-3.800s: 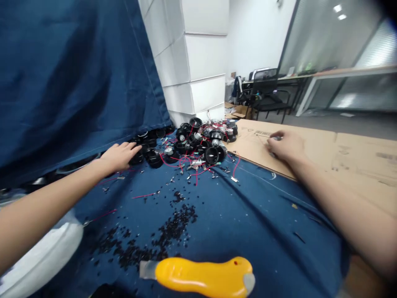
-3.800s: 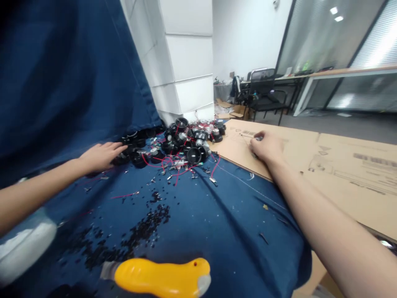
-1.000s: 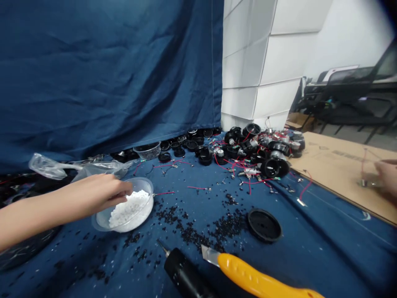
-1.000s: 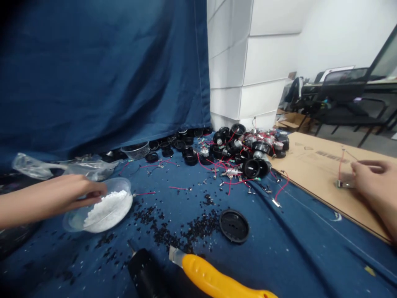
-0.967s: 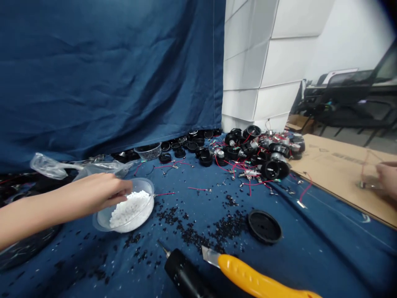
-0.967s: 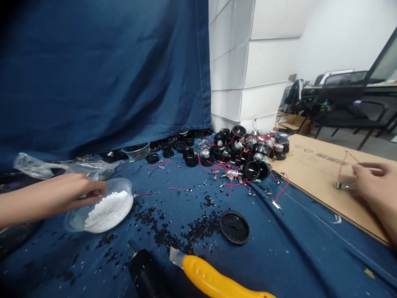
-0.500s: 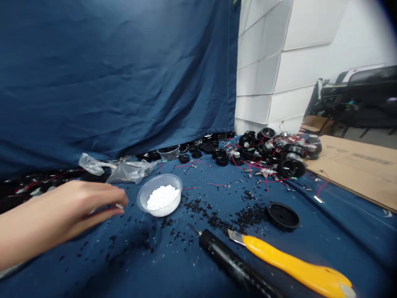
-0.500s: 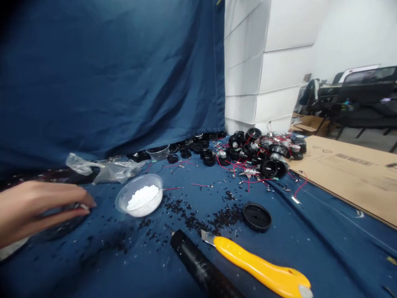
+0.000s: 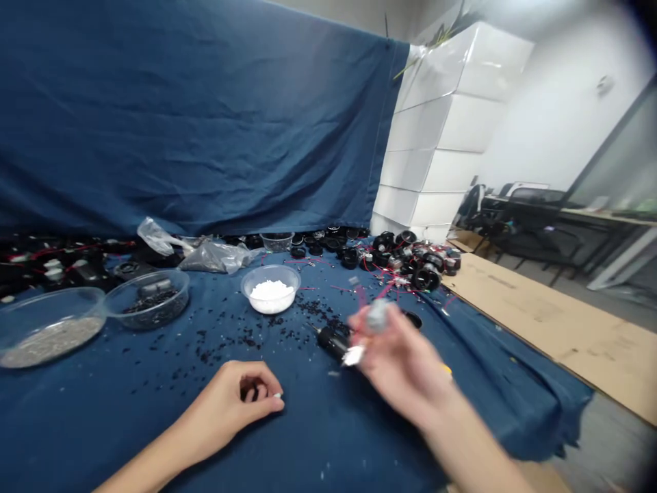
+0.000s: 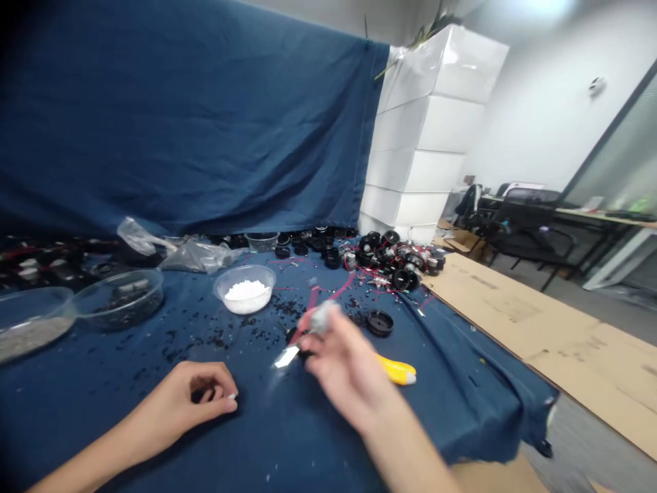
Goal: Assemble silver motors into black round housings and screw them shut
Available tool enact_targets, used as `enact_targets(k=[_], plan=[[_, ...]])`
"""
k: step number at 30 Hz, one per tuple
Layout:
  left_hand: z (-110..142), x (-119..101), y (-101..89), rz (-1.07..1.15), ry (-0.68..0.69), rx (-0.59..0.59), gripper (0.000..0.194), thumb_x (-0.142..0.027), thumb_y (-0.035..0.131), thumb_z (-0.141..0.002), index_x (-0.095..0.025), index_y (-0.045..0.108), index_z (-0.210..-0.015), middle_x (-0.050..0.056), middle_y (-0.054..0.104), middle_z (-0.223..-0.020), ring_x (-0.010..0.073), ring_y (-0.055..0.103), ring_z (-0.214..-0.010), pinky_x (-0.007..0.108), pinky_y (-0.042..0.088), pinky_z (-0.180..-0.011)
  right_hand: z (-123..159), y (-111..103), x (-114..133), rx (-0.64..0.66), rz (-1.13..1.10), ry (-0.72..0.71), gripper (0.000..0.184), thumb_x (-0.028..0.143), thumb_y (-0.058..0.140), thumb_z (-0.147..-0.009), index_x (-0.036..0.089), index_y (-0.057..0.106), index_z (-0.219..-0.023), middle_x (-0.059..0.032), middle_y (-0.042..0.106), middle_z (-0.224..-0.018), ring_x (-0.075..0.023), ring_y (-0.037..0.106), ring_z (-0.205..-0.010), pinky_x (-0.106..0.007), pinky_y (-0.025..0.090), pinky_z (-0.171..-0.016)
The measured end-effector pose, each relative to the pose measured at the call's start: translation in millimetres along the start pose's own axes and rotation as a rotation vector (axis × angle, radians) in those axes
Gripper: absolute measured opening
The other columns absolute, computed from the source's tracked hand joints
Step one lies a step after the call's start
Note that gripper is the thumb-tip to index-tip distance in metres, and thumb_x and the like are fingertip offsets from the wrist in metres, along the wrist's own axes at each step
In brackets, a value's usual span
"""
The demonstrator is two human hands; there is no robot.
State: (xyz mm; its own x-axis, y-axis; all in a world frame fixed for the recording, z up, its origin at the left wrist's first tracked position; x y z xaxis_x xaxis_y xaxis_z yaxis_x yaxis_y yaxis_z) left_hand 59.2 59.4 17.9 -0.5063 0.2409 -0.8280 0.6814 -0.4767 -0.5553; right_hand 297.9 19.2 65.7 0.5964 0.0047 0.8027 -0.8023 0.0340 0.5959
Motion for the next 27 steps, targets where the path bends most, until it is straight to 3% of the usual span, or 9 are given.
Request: enact_targets(k=[3, 6, 10, 12, 14, 19, 21, 24, 27], plan=[[9.0, 6.6, 10.0, 0.055, 0.035, -0.069, 0.021, -0.038, 0.069, -0.072, -0.017, 0.070, -0.073, 0.000, 0.063, -0.063, 0.0148, 0.051, -0.060, 0.024, 0.038, -0.057, -1.6, 45.0, -80.1, 0.131, -0.133, 0.239, 0.037, 0.044, 0.080, -0.066, 0.017, 0.057, -0.078, 0.0019, 0.053, -0.068, -0.0053, 0.039, -0.049, -0.017, 0.022, -0.041], [12.4, 13.6, -7.8, 0.021, 0.082, -0.189, 0.024, -0.040, 0.067, -0.073, -0.017, 0.070, -0.075, 0.002, 0.067, -0.066, 0.0167, 0.056, -0.062, 0.025, 0.040, -0.059, -5.5, 61.6, -114.9, 0.186, -0.049, 0.332, 0.037, 0.044, 0.076, -0.071, 0.017, 0.051, -0.071, 0.0081, 0.043, -0.051, -0.0028, 0.027, -0.039, -0.016, 0.017, -0.039], [10.6, 26.4, -51.6, -0.099, 0.047, -0.427, 0.026, -0.043, 0.067, -0.071, -0.018, 0.071, -0.073, 0.003, 0.069, -0.065, 0.0194, 0.058, -0.060, 0.028, 0.040, -0.059, -9.7, 66.8, -99.4, 0.248, 0.077, 0.366, 0.036, 0.036, 0.076, -0.076, 0.016, 0.049, -0.062, 0.0099, 0.034, -0.041, -0.0025, 0.015, -0.036, -0.017, 0.005, -0.036], [10.9, 30.6, -67.7, -0.101, 0.026, -0.532, 0.027, -0.044, 0.067, -0.071, -0.017, 0.071, -0.072, 0.005, 0.069, -0.066, 0.0209, 0.058, -0.061, 0.029, 0.039, -0.060, -13.5, 74.7, -85.6, 0.269, 0.065, 0.358, 0.037, 0.044, 0.071, -0.080, 0.016, 0.051, -0.065, 0.0106, 0.029, -0.043, -0.0036, 0.012, -0.037, -0.017, 0.005, -0.035], [11.7, 32.3, -73.5, -0.060, 0.032, -0.577, 0.030, -0.046, 0.066, -0.072, -0.016, 0.070, -0.075, 0.006, 0.069, -0.069, 0.0214, 0.058, -0.063, 0.030, 0.040, -0.061, -20.7, 84.8, -73.2, 0.236, -0.011, 0.258, 0.040, 0.053, 0.061, -0.084, 0.018, 0.048, -0.068, 0.0101, 0.026, -0.048, -0.0052, 0.013, -0.040, -0.016, 0.011, -0.035], [8.4, 33.0, -53.4, 0.104, 0.083, -0.442, 0.036, -0.049, 0.064, -0.072, -0.014, 0.068, -0.079, 0.007, 0.070, -0.070, 0.0207, 0.064, -0.065, 0.029, 0.050, -0.061, -41.2, 103.7, -61.4, 0.129, -0.174, 0.034, 0.048, 0.064, 0.037, -0.090, 0.021, 0.036, -0.067, 0.0054, 0.030, -0.058, -0.0084, 0.029, -0.046, -0.017, 0.022, -0.039], [6.6, 32.9, -44.5, 0.138, 0.092, -0.383, 0.034, -0.048, 0.066, -0.071, -0.014, 0.067, -0.078, 0.007, 0.070, -0.069, 0.0205, 0.065, -0.065, 0.030, 0.051, -0.063, -50.8, 104.4, -62.7, 0.135, -0.123, -0.006, 0.052, 0.068, 0.038, -0.087, 0.021, 0.033, -0.065, 0.0061, 0.028, -0.056, -0.0082, 0.026, -0.045, -0.017, 0.021, -0.039], [5.8, 30.5, -38.6, 0.154, 0.102, -0.317, 0.030, -0.045, 0.069, -0.071, -0.015, 0.068, -0.077, 0.007, 0.071, -0.072, 0.0206, 0.064, -0.068, 0.030, 0.049, -0.065, -64.6, 94.4, -77.6, 0.148, 0.056, 0.017, 0.056, 0.072, 0.046, -0.081, 0.021, 0.035, -0.061, 0.0101, 0.017, -0.048, -0.0068, 0.012, -0.041, -0.018, 0.013, -0.036], [7.6, 24.8, -40.4, 0.074, 0.148, -0.312, 0.027, -0.043, 0.068, -0.072, -0.016, 0.071, -0.076, 0.007, 0.071, -0.079, 0.0199, 0.061, -0.071, 0.029, 0.046, -0.066, -72.0, 77.0, -101.2, 0.137, 0.208, 0.089, 0.052, 0.068, 0.060, -0.076, 0.019, 0.047, -0.063, 0.0123, 0.019, -0.044, -0.0046, 0.012, -0.039, -0.017, 0.009, -0.036]])
Point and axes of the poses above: each hand's wrist, its own z-axis away from the middle knuckle, its own y-axis out of the palm, x = y × z, the point moved 5 cm from there along -z, towards the middle knuckle
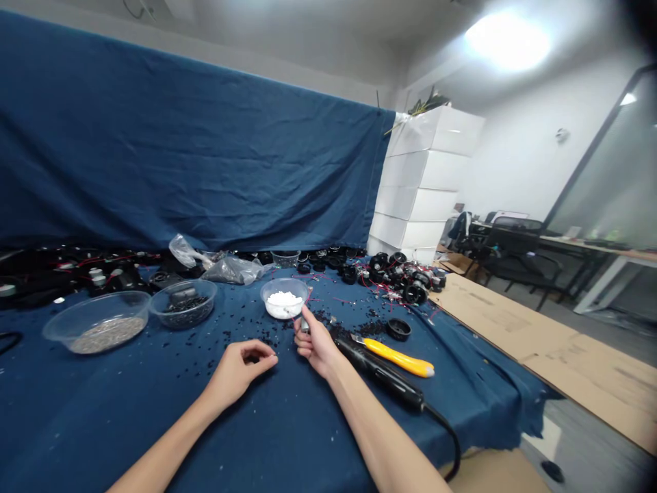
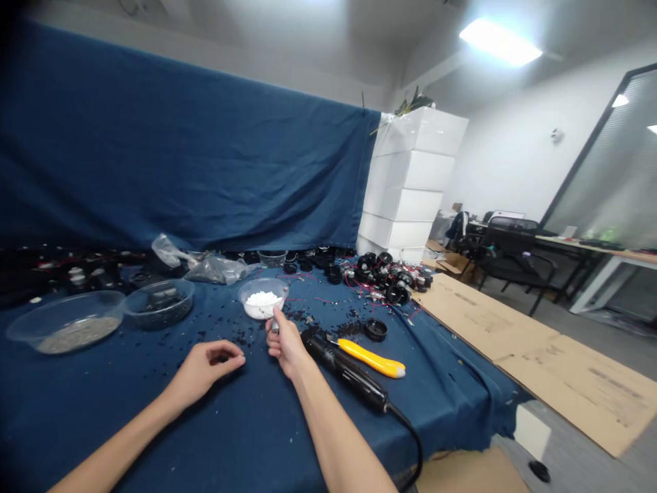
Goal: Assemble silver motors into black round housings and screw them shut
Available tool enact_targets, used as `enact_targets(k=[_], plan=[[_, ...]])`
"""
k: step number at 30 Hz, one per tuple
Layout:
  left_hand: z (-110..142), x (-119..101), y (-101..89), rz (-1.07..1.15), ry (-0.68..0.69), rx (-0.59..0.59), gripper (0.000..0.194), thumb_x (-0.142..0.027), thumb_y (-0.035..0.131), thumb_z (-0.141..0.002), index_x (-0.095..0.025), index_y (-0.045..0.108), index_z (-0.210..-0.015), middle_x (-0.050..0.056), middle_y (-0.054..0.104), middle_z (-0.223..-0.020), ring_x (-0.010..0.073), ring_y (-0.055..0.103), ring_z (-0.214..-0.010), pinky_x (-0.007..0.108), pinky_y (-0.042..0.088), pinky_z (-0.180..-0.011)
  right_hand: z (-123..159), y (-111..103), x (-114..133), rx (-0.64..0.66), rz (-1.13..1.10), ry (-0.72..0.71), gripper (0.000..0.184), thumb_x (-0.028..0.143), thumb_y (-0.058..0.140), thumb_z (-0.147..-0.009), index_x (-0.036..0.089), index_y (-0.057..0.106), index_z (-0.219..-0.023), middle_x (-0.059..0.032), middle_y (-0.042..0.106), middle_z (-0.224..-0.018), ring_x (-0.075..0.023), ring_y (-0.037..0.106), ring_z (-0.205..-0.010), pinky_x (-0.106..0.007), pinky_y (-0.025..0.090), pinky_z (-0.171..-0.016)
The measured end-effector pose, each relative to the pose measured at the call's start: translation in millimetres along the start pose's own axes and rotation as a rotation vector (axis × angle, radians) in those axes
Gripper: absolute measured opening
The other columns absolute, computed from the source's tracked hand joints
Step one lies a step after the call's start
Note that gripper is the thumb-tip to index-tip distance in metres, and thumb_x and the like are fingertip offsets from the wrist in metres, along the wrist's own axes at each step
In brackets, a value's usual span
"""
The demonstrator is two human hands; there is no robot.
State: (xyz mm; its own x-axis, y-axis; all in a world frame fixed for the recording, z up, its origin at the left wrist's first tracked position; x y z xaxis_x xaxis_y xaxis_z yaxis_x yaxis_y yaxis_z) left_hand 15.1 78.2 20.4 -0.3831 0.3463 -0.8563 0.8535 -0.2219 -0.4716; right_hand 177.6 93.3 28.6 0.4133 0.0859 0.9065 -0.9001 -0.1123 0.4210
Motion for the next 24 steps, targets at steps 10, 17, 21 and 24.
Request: enact_targets(k=[10, 17, 21, 24], plan=[[6.9, -4.6, 3.7, -0.198, 0.042, 0.006, 0.024, -0.039, 0.061, -0.077, -0.017, 0.070, -0.077, 0.002, 0.066, -0.065, 0.0179, 0.057, -0.061, 0.026, 0.040, -0.058, 5.7, 6.4, -30.8, 0.022, 0.447, -0.133, 0.052, 0.067, 0.059, -0.076, 0.015, 0.059, -0.072, -0.0002, 0.057, -0.058, -0.0112, 0.050, -0.050, -0.021, 0.033, -0.048], [9.7, -6.6, 0.5, -0.290, 0.103, -0.016, 0.013, -0.031, 0.062, -0.075, -0.019, 0.068, -0.072, 0.003, 0.069, -0.075, 0.0220, 0.061, -0.074, 0.029, 0.042, -0.068, 14.8, 10.1, -27.9, -0.021, 0.711, -0.319, 0.034, 0.045, 0.065, -0.079, 0.015, 0.060, -0.064, 0.0035, 0.049, -0.056, -0.0101, 0.039, -0.054, -0.023, 0.027, -0.054], [8.3, -3.6, 1.3, -0.315, 0.104, -0.007, 0.013, -0.031, 0.061, -0.076, -0.019, 0.066, -0.072, 0.004, 0.069, -0.076, 0.0224, 0.063, -0.076, 0.029, 0.043, -0.069, 16.4, 12.3, -27.3, 0.001, 0.772, -0.344, 0.031, 0.043, 0.063, -0.081, 0.015, 0.062, -0.069, 0.0025, 0.052, -0.059, -0.0106, 0.041, -0.055, -0.023, 0.030, -0.056], [6.8, -1.0, 2.6, -0.325, 0.100, 0.013, 0.015, -0.031, 0.059, -0.076, -0.019, 0.065, -0.070, 0.004, 0.070, -0.076, 0.0227, 0.063, -0.075, 0.029, 0.043, -0.070, 17.1, 13.9, -28.0, 0.020, 0.808, -0.354, 0.029, 0.042, 0.062, -0.081, 0.015, 0.064, -0.071, 0.0017, 0.055, -0.060, -0.0108, 0.042, -0.055, -0.023, 0.032, -0.056]])
Point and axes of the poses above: each hand's wrist, its own z-axis away from the middle knuckle, its own y-axis out of the palm, x = y × z, the point moved 5 cm from there along -z, towards the middle knuckle
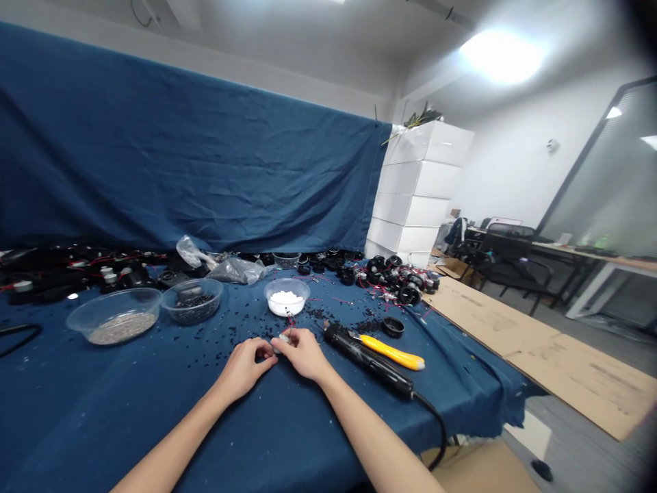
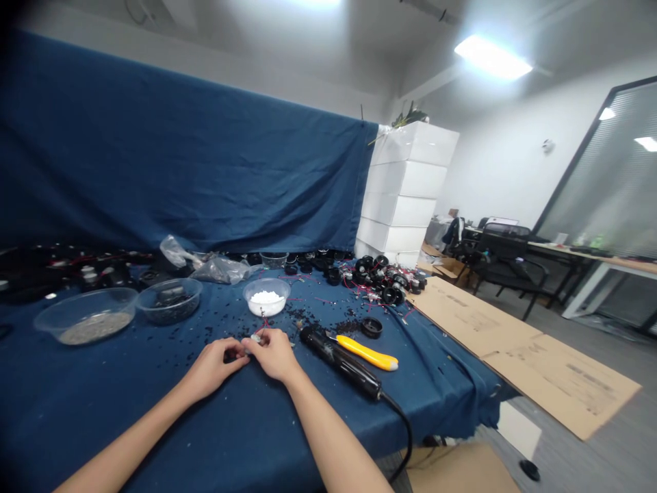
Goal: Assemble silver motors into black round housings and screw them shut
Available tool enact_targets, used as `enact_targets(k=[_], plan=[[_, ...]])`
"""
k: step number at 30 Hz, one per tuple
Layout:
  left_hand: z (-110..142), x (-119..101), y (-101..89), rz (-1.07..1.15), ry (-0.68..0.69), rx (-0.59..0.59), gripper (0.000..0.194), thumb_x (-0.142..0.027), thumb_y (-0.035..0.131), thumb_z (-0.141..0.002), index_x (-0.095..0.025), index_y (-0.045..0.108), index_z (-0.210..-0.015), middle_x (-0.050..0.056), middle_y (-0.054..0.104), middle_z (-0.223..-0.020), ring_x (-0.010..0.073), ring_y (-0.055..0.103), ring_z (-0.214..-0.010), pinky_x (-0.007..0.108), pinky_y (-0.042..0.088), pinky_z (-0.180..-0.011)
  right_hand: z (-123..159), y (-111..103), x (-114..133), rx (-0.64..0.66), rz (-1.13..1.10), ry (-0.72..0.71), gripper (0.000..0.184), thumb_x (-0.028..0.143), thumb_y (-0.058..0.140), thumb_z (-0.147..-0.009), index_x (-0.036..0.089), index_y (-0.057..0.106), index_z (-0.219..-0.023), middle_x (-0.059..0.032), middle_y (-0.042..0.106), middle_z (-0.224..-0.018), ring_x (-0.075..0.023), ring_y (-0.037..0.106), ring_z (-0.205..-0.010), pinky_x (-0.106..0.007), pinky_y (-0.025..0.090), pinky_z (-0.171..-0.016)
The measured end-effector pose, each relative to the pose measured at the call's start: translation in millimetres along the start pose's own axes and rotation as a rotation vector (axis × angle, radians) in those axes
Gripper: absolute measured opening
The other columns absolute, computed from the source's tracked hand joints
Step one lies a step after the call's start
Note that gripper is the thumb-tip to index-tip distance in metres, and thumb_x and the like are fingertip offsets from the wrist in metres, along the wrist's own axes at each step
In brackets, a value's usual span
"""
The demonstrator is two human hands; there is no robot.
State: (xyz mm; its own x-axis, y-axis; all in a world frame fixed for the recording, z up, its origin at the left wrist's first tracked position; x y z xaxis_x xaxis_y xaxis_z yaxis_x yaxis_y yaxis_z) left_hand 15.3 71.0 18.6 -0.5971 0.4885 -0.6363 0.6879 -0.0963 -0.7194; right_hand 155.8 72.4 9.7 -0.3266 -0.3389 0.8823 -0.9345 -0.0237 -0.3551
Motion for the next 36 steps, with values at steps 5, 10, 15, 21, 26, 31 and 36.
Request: enact_targets(k=[5, 10, 15, 21, 26, 31, 36], plan=[[-1.5, 3.9, 2.8, -0.001, 0.000, 0.027, 0.018, -0.033, 0.058, -0.078, -0.017, 0.068, -0.075, 0.005, 0.070, -0.078, 0.0229, 0.063, -0.076, 0.029, 0.043, -0.070, 0.7, 1.2, 0.1, 0.010, 0.058, -0.013, 0.025, 0.038, 0.062, -0.082, 0.014, 0.065, -0.074, 0.0019, 0.055, -0.060, -0.0102, 0.043, -0.054, -0.021, 0.032, -0.054], [-3.1, 6.9, 4.1, 0.006, -0.015, 0.032, 0.022, -0.035, 0.057, -0.078, -0.017, 0.067, -0.073, 0.005, 0.070, -0.075, 0.0223, 0.062, -0.074, 0.028, 0.041, -0.068, 2.8, 1.4, 5.2, -0.017, 0.127, -0.036, 0.025, 0.038, 0.065, -0.081, 0.014, 0.064, -0.072, 0.0041, 0.050, -0.056, -0.0092, 0.040, -0.054, -0.021, 0.028, -0.053], [-4.5, 7.9, 5.0, 0.028, -0.047, 0.039, 0.026, -0.036, 0.056, -0.078, -0.015, 0.069, -0.074, 0.006, 0.071, -0.073, 0.0228, 0.063, -0.071, 0.028, 0.040, -0.065, 5.3, 2.1, 11.0, -0.009, 0.164, -0.053, 0.028, 0.040, 0.064, -0.082, 0.014, 0.065, -0.073, 0.0041, 0.050, -0.056, -0.0093, 0.041, -0.053, -0.021, 0.027, -0.053], [-4.8, 10.1, 5.3, 0.062, -0.064, 0.053, 0.027, -0.037, 0.057, -0.076, -0.014, 0.070, -0.074, 0.006, 0.072, -0.073, 0.0231, 0.064, -0.072, 0.028, 0.041, -0.066, 3.8, 1.1, 10.1, 0.008, 0.192, -0.057, 0.028, 0.039, 0.064, -0.083, 0.013, 0.065, -0.074, 0.0037, 0.050, -0.057, -0.0097, 0.043, -0.055, -0.020, 0.027, -0.053], [-4.6, 8.8, 5.0, 0.066, -0.052, 0.066, 0.028, -0.037, 0.056, -0.077, -0.013, 0.070, -0.074, 0.006, 0.072, -0.073, 0.0229, 0.063, -0.073, 0.028, 0.041, -0.066, 3.0, 1.2, 10.5, 0.039, 0.202, -0.085, 0.030, 0.041, 0.063, -0.083, 0.013, 0.064, -0.071, 0.0044, 0.050, -0.057, -0.0093, 0.043, -0.056, -0.020, 0.027, -0.054], [-5.6, 9.0, 5.1, 0.065, -0.048, 0.078, 0.028, -0.037, 0.055, -0.076, -0.013, 0.069, -0.073, 0.005, 0.071, -0.072, 0.0217, 0.062, -0.071, 0.027, 0.040, -0.065, 1.0, 1.5, 9.5, 0.048, 0.214, -0.102, 0.032, 0.042, 0.065, -0.082, 0.013, 0.062, -0.067, 0.0050, 0.047, -0.056, -0.0090, 0.041, -0.056, -0.021, 0.026, -0.054], [-5.9, 8.2, 3.9, 0.056, -0.040, 0.079, 0.031, -0.039, 0.055, -0.076, -0.012, 0.068, -0.070, 0.005, 0.070, -0.068, 0.0218, 0.060, -0.067, 0.026, 0.037, -0.061, -0.5, 2.0, 8.1, 0.070, 0.228, -0.119, 0.034, 0.044, 0.063, -0.083, 0.014, 0.062, -0.069, 0.0049, 0.049, -0.057, -0.0085, 0.043, -0.055, -0.020, 0.027, -0.053]])
Point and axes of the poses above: each hand's wrist, its own z-axis away from the middle knuckle, its own y-axis out of the palm, x = y × z, the point moved 5 cm from there along -z, towards the middle knuckle
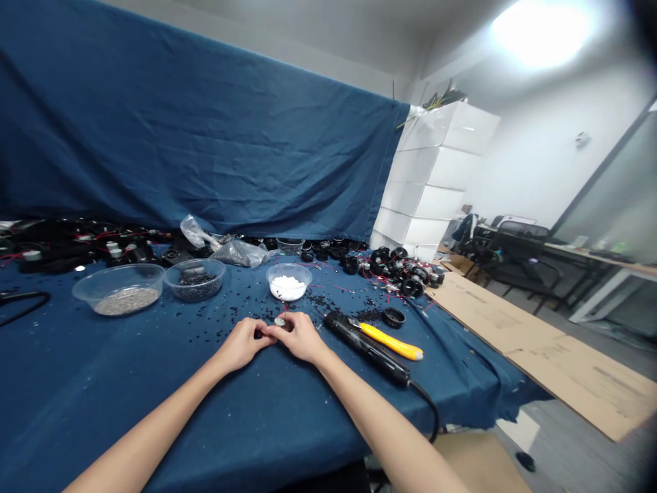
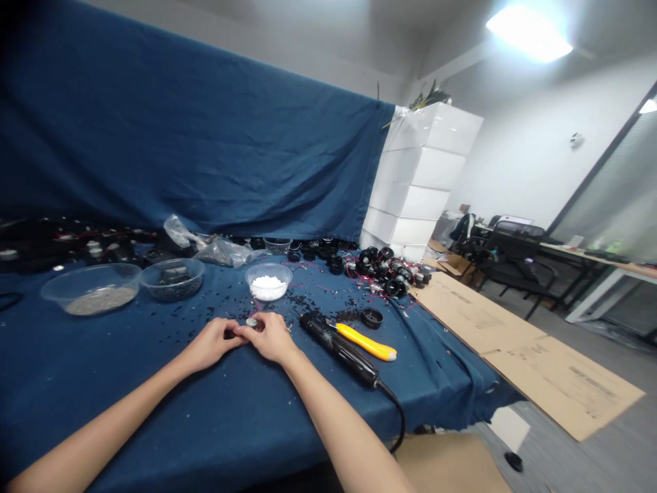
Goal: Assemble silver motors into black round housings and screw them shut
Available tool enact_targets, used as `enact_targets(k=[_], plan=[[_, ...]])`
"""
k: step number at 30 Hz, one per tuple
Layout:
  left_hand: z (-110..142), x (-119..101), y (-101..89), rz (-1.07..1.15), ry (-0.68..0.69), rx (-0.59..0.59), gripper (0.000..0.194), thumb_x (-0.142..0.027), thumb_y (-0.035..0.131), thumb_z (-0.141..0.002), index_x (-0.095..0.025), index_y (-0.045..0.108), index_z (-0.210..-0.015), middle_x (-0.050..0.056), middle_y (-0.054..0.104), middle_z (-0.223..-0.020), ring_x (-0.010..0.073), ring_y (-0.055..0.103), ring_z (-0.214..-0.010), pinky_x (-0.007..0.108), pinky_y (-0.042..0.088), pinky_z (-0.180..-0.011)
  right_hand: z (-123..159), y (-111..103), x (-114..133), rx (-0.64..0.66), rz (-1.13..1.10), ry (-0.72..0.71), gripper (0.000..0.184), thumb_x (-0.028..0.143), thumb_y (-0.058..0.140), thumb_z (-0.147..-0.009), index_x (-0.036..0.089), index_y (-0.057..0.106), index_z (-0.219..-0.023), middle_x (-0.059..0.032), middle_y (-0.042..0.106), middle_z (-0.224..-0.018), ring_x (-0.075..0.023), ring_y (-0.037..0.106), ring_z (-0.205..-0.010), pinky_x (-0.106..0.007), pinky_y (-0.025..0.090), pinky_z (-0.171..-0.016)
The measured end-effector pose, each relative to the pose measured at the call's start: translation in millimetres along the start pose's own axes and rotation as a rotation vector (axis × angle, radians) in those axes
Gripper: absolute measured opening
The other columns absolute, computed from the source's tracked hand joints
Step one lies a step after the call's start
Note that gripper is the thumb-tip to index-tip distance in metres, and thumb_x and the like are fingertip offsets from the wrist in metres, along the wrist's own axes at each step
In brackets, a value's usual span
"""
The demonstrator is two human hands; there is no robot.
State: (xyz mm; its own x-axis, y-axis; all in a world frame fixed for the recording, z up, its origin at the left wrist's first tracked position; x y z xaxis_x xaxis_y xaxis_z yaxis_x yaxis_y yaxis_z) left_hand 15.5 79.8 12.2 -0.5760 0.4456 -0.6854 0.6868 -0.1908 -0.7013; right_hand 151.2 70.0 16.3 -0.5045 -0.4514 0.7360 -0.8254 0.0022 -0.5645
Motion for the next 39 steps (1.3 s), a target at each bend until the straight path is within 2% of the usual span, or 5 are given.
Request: enact_targets(k=[9, 17, 24, 28, 39], plan=[[0.9, 1.0, 0.0, -0.013, -0.013, -0.004, 0.029, -0.037, 0.056, -0.075, -0.012, 0.068, -0.066, 0.002, 0.065, -0.061, 0.0184, 0.056, -0.063, 0.024, 0.034, -0.058, 0.7, 2.6, -0.3, 0.013, 0.000, -0.017, 0.033, 0.044, 0.064, -0.083, 0.013, 0.063, -0.072, 0.0041, 0.051, -0.058, -0.0090, 0.044, -0.055, -0.020, 0.027, -0.053], [-7.0, 7.0, 2.3, 0.007, -0.061, 0.029, 0.028, -0.039, 0.060, -0.071, -0.013, 0.067, -0.062, -0.001, 0.059, -0.054, 0.0161, 0.051, -0.057, 0.023, 0.030, -0.053, -1.9, 4.0, -10.6, -0.008, 0.046, 0.053, 0.038, 0.052, 0.063, -0.082, 0.014, 0.065, -0.077, 0.0037, 0.051, -0.058, -0.0095, 0.043, -0.055, -0.021, 0.026, -0.053], [4.1, -3.6, -2.0, -0.082, 0.032, -0.056, 0.016, -0.028, 0.056, -0.073, -0.016, 0.065, -0.069, 0.002, 0.066, -0.067, 0.0199, 0.058, -0.067, 0.025, 0.037, -0.062, 3.0, 4.8, -0.5, -0.039, 0.110, 0.042, 0.031, 0.045, 0.066, -0.082, 0.015, 0.064, -0.077, 0.0039, 0.054, -0.060, -0.0092, 0.046, -0.055, -0.019, 0.029, -0.052], [7.7, -6.9, -3.8, -0.119, 0.052, -0.072, 0.018, -0.030, 0.053, -0.075, -0.017, 0.061, -0.065, 0.003, 0.064, -0.066, 0.0203, 0.057, -0.066, 0.026, 0.035, -0.062, 3.2, 6.7, 2.9, -0.029, 0.174, 0.025, 0.031, 0.045, 0.063, -0.085, 0.016, 0.062, -0.078, 0.0037, 0.056, -0.063, -0.0095, 0.048, -0.056, -0.019, 0.029, -0.052], [4.6, -1.6, -5.3, -0.101, -0.007, -0.072, 0.019, -0.031, 0.053, -0.073, -0.016, 0.064, -0.067, 0.004, 0.065, -0.064, 0.0209, 0.058, -0.064, 0.026, 0.036, -0.060, 6.3, 8.0, 12.1, 0.053, 0.426, 0.017, 0.034, 0.050, 0.046, -0.094, 0.020, 0.059, -0.100, -0.0068, 0.071, -0.084, -0.0222, 0.066, -0.078, -0.025, 0.038, -0.064]])
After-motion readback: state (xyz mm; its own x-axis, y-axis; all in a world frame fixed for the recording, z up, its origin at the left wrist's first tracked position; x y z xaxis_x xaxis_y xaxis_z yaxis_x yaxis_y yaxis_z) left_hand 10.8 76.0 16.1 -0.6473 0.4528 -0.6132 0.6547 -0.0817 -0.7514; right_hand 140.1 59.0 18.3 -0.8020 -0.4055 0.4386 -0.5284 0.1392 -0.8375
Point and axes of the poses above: each hand's wrist, its own z-axis away from the middle knuckle, its own y-axis out of the palm, x = y × z, the point moved 5 cm from there along -z, towards the middle knuckle
